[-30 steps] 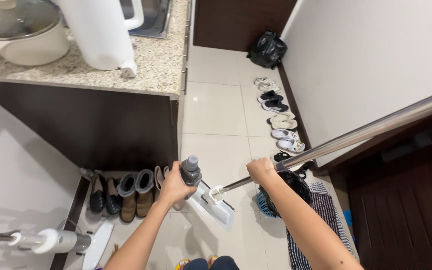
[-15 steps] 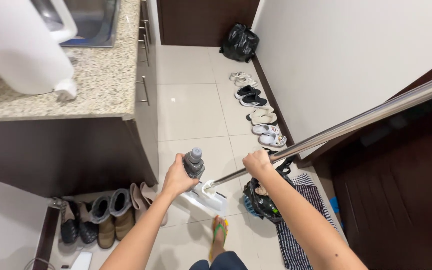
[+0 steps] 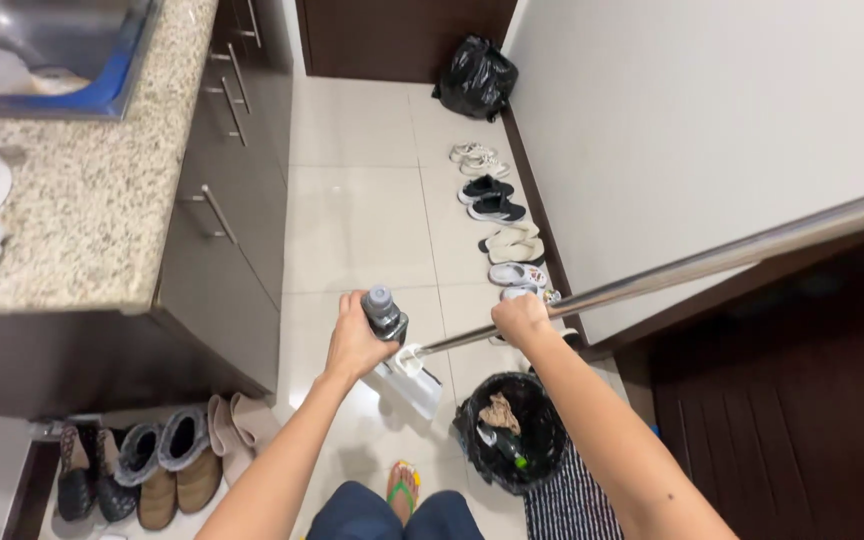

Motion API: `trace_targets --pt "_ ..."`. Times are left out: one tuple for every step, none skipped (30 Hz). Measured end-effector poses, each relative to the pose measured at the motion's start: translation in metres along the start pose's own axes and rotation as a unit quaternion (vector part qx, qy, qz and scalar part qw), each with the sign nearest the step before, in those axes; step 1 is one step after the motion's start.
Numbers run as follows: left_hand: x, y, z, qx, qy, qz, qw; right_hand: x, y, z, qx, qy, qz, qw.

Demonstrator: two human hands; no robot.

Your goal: The person attaches a cleaning pad to the head of a spray mop, inserts a solution bottle into the mop handle, and سپس uses the mop to clean the floor in a narrow hallway.

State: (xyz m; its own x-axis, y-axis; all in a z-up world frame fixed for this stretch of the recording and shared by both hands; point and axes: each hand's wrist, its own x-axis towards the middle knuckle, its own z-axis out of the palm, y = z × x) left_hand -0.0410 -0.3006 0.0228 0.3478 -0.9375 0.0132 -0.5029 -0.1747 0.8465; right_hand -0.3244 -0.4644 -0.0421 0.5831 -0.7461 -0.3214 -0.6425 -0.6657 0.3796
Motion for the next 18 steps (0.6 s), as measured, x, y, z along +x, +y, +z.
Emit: trace_targets --pt "0.011 0.005 0.002 0.008 -0.003 -0.007 1.0 0.007 0.006 -0.002 0.003 -0.005 0.004 1.0" --pt "0.021 0.009 0.005 0.015 -0.007 -0.013 1.0 0.017 0.016 -0.006 0.019 -0.018 0.016 1.0" --pt "0.023 0.009 0.009 0.023 -0.015 -0.027 0.999 0.02 0.02 -0.005 0.038 -0.039 0.024 0.998" --pt "0.027 0.006 0.011 0.029 -0.019 -0.034 0.999 0.023 0.022 -0.004 0.056 -0.06 0.032 0.996" --pt "0.039 0.005 0.014 0.032 -0.024 -0.035 0.999 0.028 0.026 -0.003 0.064 -0.065 0.031 0.995" --pt "0.051 0.004 0.017 0.036 -0.029 -0.036 0.998 0.034 0.028 -0.003 0.072 -0.07 0.03 0.994" --pt "0.064 0.004 0.023 0.038 -0.033 -0.038 0.998 0.039 0.036 -0.002 0.08 -0.074 0.033 0.993" --pt "0.076 0.005 0.029 0.041 -0.037 -0.04 0.998 0.044 0.044 -0.001 0.087 -0.076 0.03 0.993" --pt "0.09 0.003 0.031 0.046 -0.039 -0.043 0.997 0.053 0.048 0.0 0.094 -0.076 0.024 0.992" --pt "0.106 0.003 0.035 0.052 -0.049 -0.048 0.996 0.064 0.051 0.0 0.102 -0.076 0.018 0.992" --pt "0.121 0.005 0.044 0.057 -0.06 -0.053 0.995 0.074 0.056 0.002 0.094 -0.067 0.012 0.993" --pt "0.138 0.006 0.049 0.062 -0.07 -0.058 0.994 0.085 0.06 0.005 0.087 -0.057 0.006 0.995" --pt "0.155 0.005 0.052 0.055 -0.076 -0.047 0.994 0.096 0.068 0.007 0.078 -0.048 0.002 0.996" --pt "0.171 0.006 0.054 0.049 -0.083 -0.035 0.995 0.108 0.072 0.01 0.075 -0.055 -0.004 0.996" --pt "0.191 0.009 0.057 0.04 -0.083 -0.023 0.995 0.123 0.078 0.011 0.068 -0.057 -0.011 0.996" --pt "0.212 0.015 0.062 0.038 -0.09 -0.024 0.995 0.137 0.087 0.012 0.062 -0.06 -0.019 0.996" --pt "0.226 0.018 0.064 0.041 -0.096 -0.031 0.994 0.147 0.088 0.013 0.078 -0.052 -0.015 0.995" --pt "0.239 0.021 0.065 0.044 -0.103 -0.038 0.993 0.156 0.092 0.014 0.094 -0.045 -0.011 0.994"
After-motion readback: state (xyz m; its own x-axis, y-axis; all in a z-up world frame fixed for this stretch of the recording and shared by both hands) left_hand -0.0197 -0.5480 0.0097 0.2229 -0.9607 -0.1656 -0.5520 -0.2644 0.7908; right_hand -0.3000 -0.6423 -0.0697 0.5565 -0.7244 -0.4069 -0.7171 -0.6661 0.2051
